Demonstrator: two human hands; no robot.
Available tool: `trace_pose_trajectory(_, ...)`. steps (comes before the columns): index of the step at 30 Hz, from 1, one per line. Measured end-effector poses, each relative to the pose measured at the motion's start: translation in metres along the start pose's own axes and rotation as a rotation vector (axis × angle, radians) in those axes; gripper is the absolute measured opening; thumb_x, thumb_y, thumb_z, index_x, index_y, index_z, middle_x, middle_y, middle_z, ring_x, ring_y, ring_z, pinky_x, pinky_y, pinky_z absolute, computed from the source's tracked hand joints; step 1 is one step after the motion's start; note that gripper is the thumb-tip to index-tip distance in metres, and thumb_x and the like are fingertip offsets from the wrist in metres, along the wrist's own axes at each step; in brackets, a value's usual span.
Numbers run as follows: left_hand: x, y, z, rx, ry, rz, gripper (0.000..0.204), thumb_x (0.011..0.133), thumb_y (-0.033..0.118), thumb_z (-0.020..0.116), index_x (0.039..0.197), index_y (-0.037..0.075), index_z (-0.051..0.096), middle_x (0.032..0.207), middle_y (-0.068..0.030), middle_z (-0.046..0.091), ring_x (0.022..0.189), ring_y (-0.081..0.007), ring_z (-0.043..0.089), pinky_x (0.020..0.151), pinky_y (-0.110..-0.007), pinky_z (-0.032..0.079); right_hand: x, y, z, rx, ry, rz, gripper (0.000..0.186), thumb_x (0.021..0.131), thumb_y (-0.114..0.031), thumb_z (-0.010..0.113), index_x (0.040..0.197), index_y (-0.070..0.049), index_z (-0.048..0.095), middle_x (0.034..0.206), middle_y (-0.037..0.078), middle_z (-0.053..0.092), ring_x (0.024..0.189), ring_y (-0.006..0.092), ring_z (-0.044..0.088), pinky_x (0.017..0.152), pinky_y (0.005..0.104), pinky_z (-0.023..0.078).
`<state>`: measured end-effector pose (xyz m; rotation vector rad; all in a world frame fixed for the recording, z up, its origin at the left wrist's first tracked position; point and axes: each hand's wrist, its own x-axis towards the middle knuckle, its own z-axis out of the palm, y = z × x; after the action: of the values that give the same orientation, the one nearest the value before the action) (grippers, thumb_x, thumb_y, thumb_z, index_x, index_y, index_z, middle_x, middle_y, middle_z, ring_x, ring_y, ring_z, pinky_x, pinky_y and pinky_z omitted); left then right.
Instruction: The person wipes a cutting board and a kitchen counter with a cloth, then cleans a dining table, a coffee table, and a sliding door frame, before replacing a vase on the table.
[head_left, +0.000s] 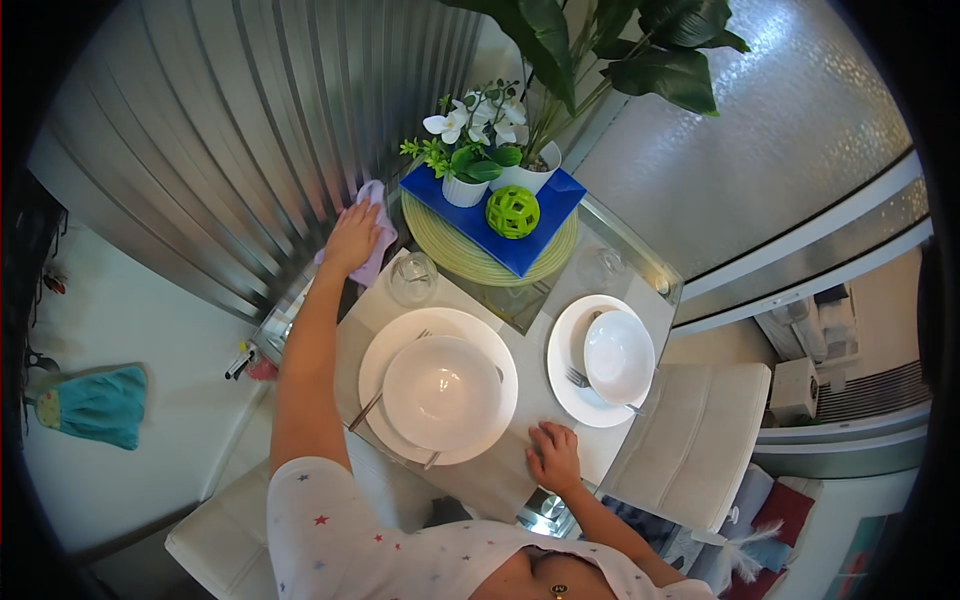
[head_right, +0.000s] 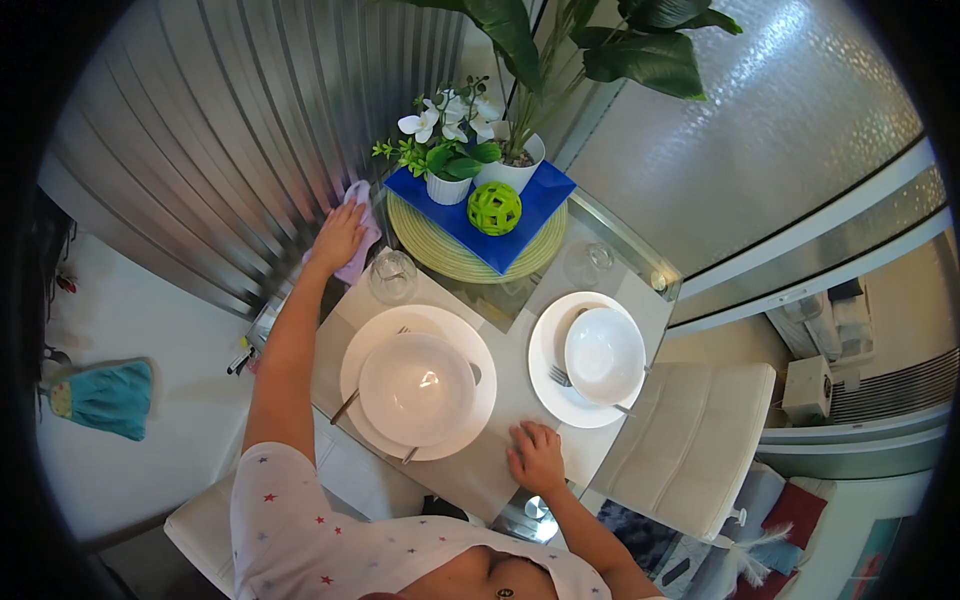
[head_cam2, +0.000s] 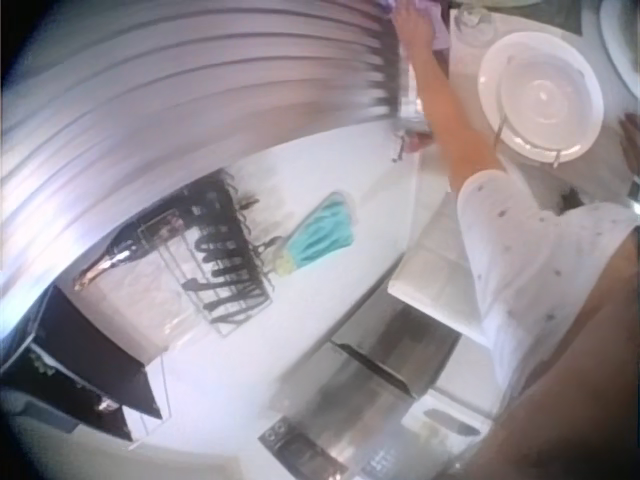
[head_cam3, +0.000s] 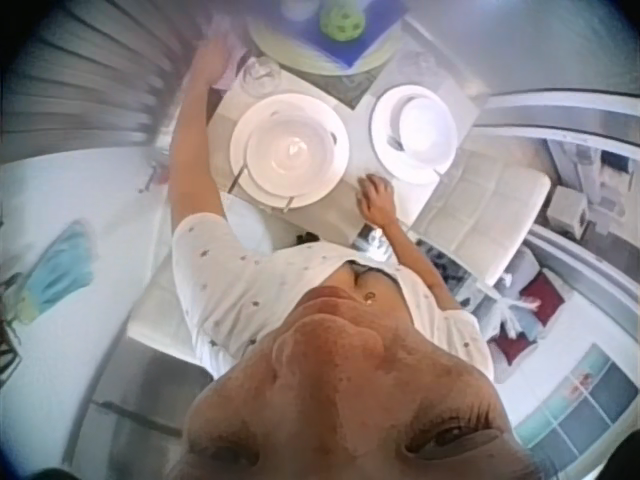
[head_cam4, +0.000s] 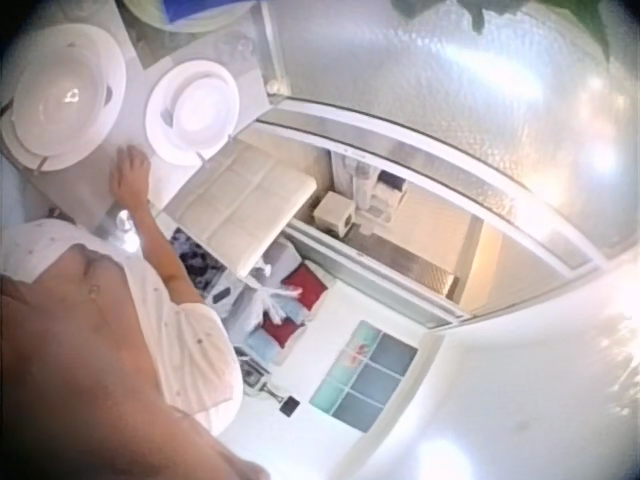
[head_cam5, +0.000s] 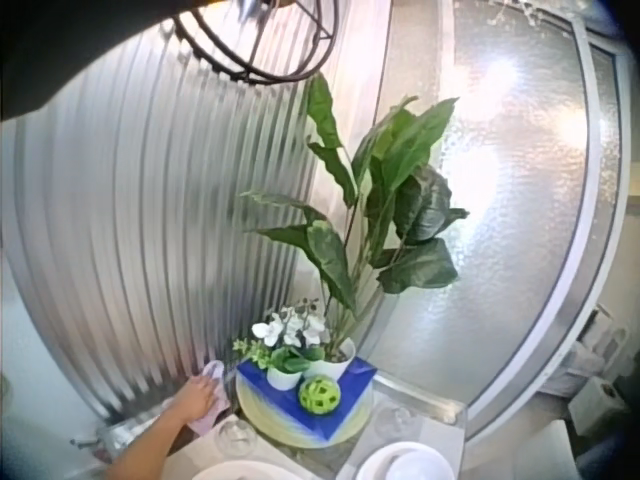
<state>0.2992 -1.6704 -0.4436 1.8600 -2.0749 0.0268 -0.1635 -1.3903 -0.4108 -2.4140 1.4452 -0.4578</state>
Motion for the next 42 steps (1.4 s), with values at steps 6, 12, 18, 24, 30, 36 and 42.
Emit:
trace_pose_trajectory(6, -0.084, -0.021, -0.038, -0.044, -0.018, 0.005, 0.045, 0.09, 0.021, 0.045, 0.132, 0.005, 0.039, 0.139, -0.021, 0.035, 0.125, -0.0379, 0.037, 0.107, -0.042, 0.027, -0.001, 0.0, -0.002, 0.016, 0.05, -0.034, 0.038, 0.074, -0.017, 0.062, 0.11, -0.007, 0.055, 0.115, 0.014, 0.05, 0.104, 0.0332, 0.047, 0.089, 0.0441, 0.037)
trace_pose_trajectory(12, -0.163, -0.032, -0.067, 0.001, -0.033, -0.09, 0.046, 0.088, 0.014, 0.046, 0.133, 0.005, 0.039, 0.142, -0.02, 0.031, 0.128, -0.0371, 0.034, 0.106, -0.042, 0.029, 0.001, -0.004, -0.004, 0.055, 0.082, -0.068, 0.037, 0.074, -0.017, 0.061, 0.109, -0.005, 0.055, 0.113, 0.014, 0.051, 0.104, 0.0324, 0.047, 0.087, 0.0427, 0.038)
trace_pose_trajectory(18, -0.213, -0.048, -0.103, -0.004, -0.062, -0.187, 0.047, 0.079, -0.007, 0.044, 0.123, 0.006, 0.052, 0.122, -0.0228, 0.053, 0.107, -0.0362, 0.054, 0.09, -0.04, 0.044, -0.002, 0.003, -0.011, 0.104, 0.142, -0.056, 0.036, 0.075, -0.015, 0.061, 0.108, -0.004, 0.055, 0.113, 0.016, 0.052, 0.104, 0.0332, 0.048, 0.088, 0.0423, 0.038)
trace_pose_trajectory(24, -0.22, 0.001, -0.135, -0.363, -0.062, -0.651, 0.032, 0.085, 0.012, 0.051, 0.115, 0.002, 0.059, 0.088, -0.0135, 0.066, 0.06, -0.0188, 0.057, 0.051, -0.033, 0.045, -0.004, 0.026, 0.016, 0.326, 0.262, -0.197, 0.029, 0.073, -0.014, 0.062, 0.098, -0.002, 0.055, 0.106, 0.015, 0.052, 0.1, 0.0317, 0.049, 0.087, 0.0421, 0.04)
trace_pose_trajectory(30, -0.157, 0.162, -0.135, -0.391, 0.316, -0.482, 0.034, 0.087, 0.019, 0.05, 0.115, 0.0, 0.057, 0.096, -0.0151, 0.064, 0.074, -0.0217, 0.058, 0.064, -0.035, 0.045, -0.021, 0.033, 0.025, 0.28, 0.342, -0.173, 0.026, 0.071, -0.016, 0.062, 0.093, -0.005, 0.056, 0.103, 0.011, 0.051, 0.099, 0.0279, 0.047, 0.086, 0.0404, 0.037)
trace_pose_trajectory(36, -0.149, 0.268, -0.132, -0.587, 0.236, -0.391, 0.038, 0.09, 0.026, 0.049, 0.115, -0.002, 0.055, 0.103, -0.0167, 0.061, 0.088, -0.0247, 0.058, 0.078, -0.037, 0.046, -0.028, 0.039, 0.023, 0.492, 0.306, -0.126, 0.021, 0.076, -0.019, 0.058, 0.091, -0.004, 0.056, 0.101, 0.012, 0.052, 0.1, 0.0296, 0.046, 0.087, 0.0421, 0.037)
trace_pose_trajectory(42, -0.195, 0.391, -0.131, -0.889, -0.375, -0.229, 0.037, 0.089, 0.015, 0.051, 0.12, -0.004, 0.051, 0.116, -0.0136, 0.056, 0.104, -0.0216, 0.053, 0.092, -0.032, 0.041, -0.02, -0.018, -0.059, 1.285, 0.375, 0.12, 0.065, 0.093, -0.027, 0.05, 0.142, -0.003, 0.014, 0.131, 0.014, 0.042, 0.123, 0.0224, 0.038, 0.1, 0.0377, 0.033)
